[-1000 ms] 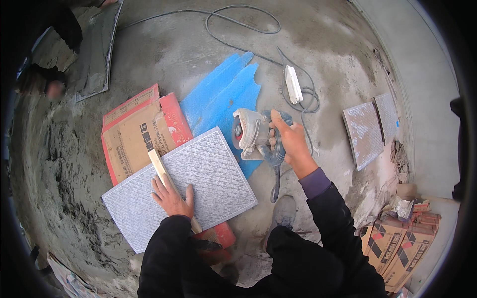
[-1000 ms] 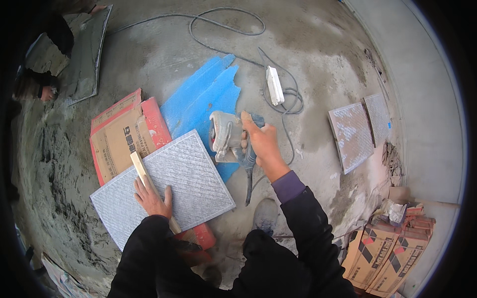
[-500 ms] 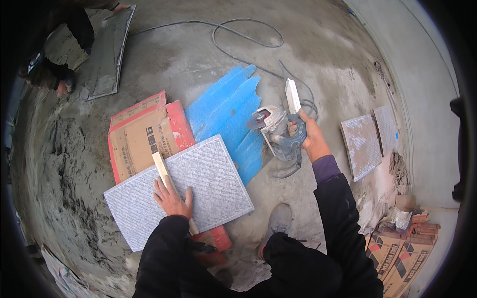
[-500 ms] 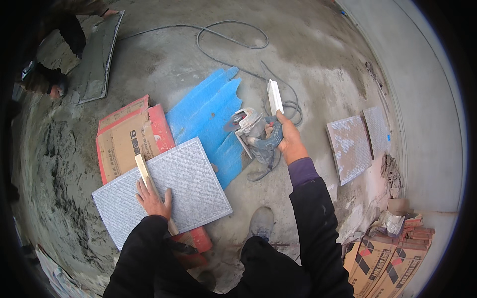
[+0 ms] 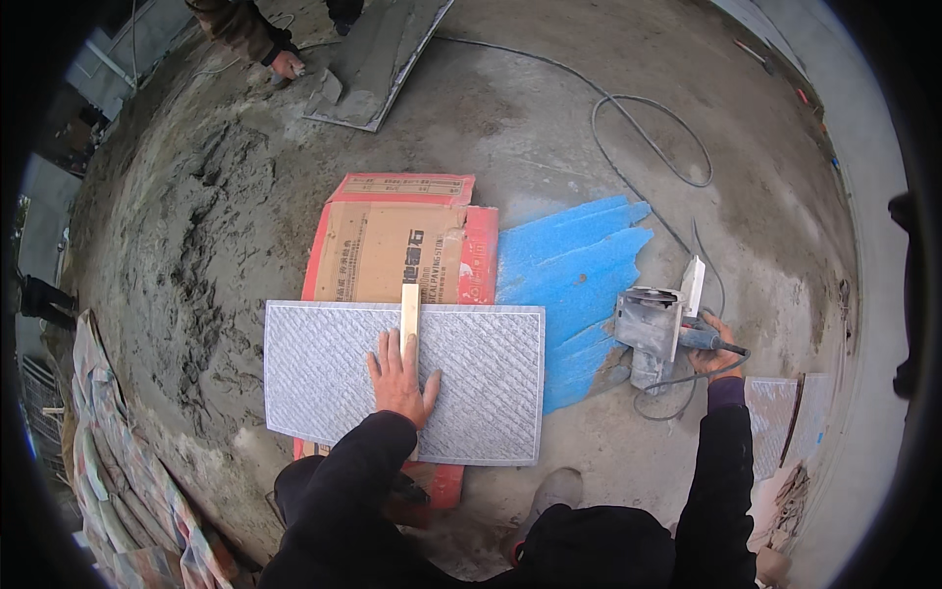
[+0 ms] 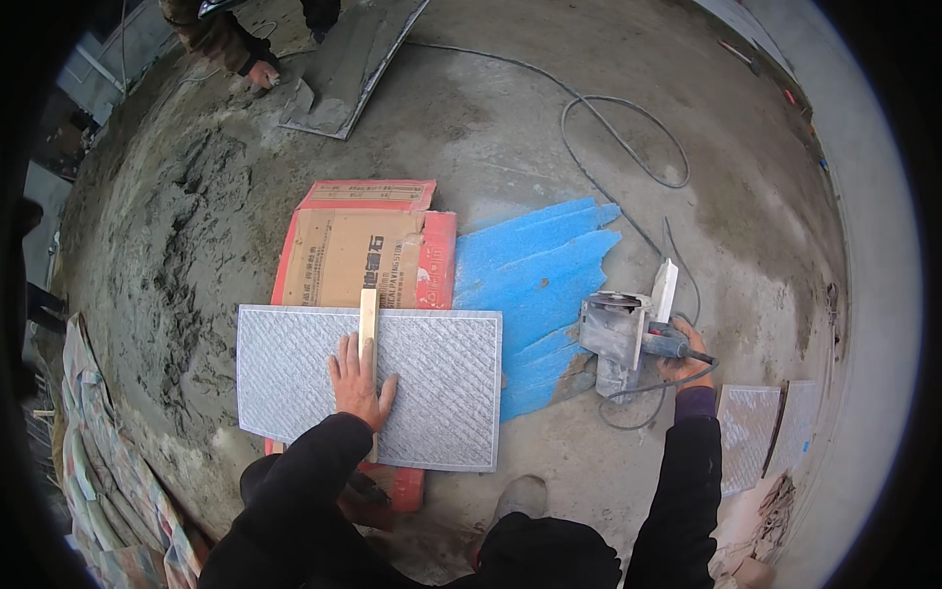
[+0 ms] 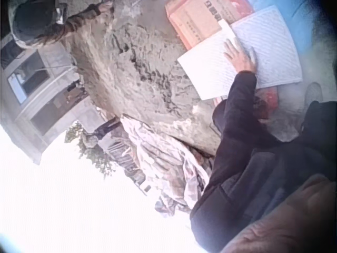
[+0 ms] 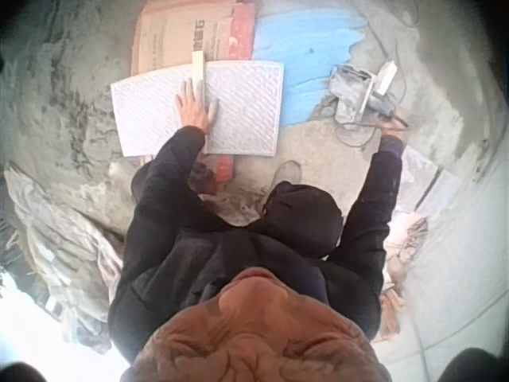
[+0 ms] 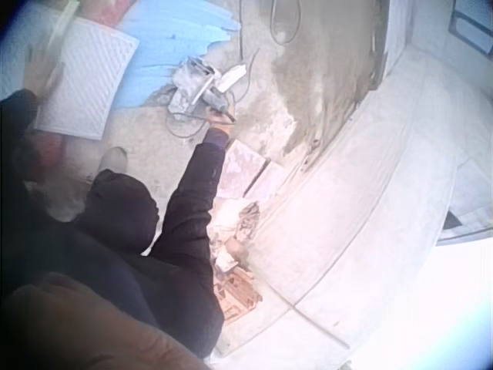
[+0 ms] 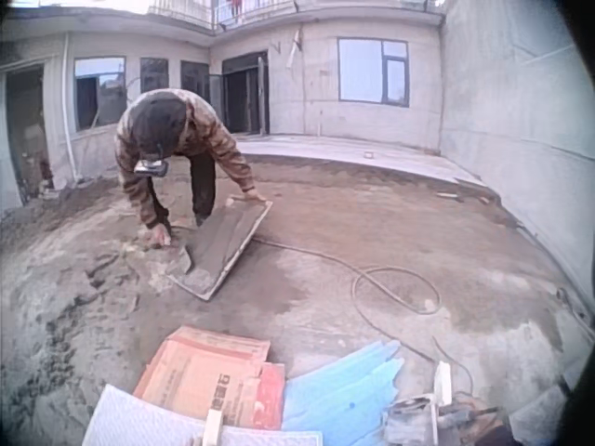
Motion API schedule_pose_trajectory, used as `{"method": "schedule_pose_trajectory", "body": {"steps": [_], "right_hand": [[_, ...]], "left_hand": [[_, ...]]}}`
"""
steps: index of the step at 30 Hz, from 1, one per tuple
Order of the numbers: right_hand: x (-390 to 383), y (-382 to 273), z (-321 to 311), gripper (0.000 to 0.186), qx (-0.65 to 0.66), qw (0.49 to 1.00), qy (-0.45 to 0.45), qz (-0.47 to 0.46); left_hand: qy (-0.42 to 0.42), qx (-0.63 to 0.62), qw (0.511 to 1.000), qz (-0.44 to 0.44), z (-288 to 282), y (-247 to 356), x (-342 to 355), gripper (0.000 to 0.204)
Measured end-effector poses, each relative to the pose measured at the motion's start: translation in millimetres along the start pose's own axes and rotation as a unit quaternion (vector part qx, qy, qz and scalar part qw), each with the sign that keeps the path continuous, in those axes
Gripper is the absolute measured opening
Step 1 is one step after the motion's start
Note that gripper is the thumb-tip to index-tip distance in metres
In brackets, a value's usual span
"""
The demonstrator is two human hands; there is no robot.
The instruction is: The person uses an angle grinder to cut a ceramic tile, then applies cement to the back of the tile with a trowel and places it on the floor. The person adjusts the tile position to align with adjacent tiles.
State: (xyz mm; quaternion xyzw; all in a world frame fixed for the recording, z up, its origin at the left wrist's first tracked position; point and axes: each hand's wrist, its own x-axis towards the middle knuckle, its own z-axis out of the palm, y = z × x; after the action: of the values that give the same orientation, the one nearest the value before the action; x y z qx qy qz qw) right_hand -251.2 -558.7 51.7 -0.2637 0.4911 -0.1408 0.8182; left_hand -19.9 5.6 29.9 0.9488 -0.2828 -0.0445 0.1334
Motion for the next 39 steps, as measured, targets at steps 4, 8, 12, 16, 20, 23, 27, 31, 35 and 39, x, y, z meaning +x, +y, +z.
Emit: {"method": "schedule_pose_trajectory", "body": {"steps": [4,8,12,16,20,23,27,31,35,39], "right_hand": [[1.4,-2.9,-33.9,0.039,-0.049,0.996,0.056,-0.053],[-68.5,28.8,-87.2,0.045,-0.199,0.945,0.211,-0.151],[-181.9,135.5,-116.8,0.036,-0.255,0.950,0.160,-0.080],[-232.8,208.7,-65.6,0.038,-0.418,0.902,0.031,-0.101],[-231.1,214.9,49.4,0.040,-0.543,0.830,-0.120,-0.038],[-222.0,226.3,132.7,0.046,-0.498,0.842,-0.205,-0.042],[-227.6,234.9,179.5,0.045,-0.427,0.856,-0.264,-0.121],[-242.3,205.8,197.1,0.027,-0.474,0.789,-0.250,-0.301],[-259.8,134.8,154.1,0.018,-0.644,0.572,-0.180,-0.475],[-231.9,152.4,25.1,0.032,-0.875,0.392,-0.109,-0.264]], "left_hand": [[0.004,-0.003,1.000,-0.004,2.7,0.6,-0.4,0.081],[0.035,-0.014,0.999,-0.002,2.1,4.5,-5.6,0.076],[0.040,-0.021,0.999,-0.026,-4.9,6.4,-15.2,0.075],[0.007,-0.044,0.995,-0.088,-22.7,4.0,-41.1,0.072],[0.003,-0.124,0.992,0.017,-46.3,22.1,-83.7,0.072],[-0.021,-0.216,0.974,0.060,-62.4,65.0,-108.7,0.071],[-0.026,-0.327,0.941,0.081,-89.6,115.2,-113.4,0.067],[-0.060,-0.392,0.907,0.138,-107.5,122.4,-96.8,0.065],[-0.018,-0.259,0.947,0.187,-121.4,18.7,-70.9,0.071],[0.079,-0.169,0.965,-0.186,-133.1,-143.5,-55.7,0.069]]}}
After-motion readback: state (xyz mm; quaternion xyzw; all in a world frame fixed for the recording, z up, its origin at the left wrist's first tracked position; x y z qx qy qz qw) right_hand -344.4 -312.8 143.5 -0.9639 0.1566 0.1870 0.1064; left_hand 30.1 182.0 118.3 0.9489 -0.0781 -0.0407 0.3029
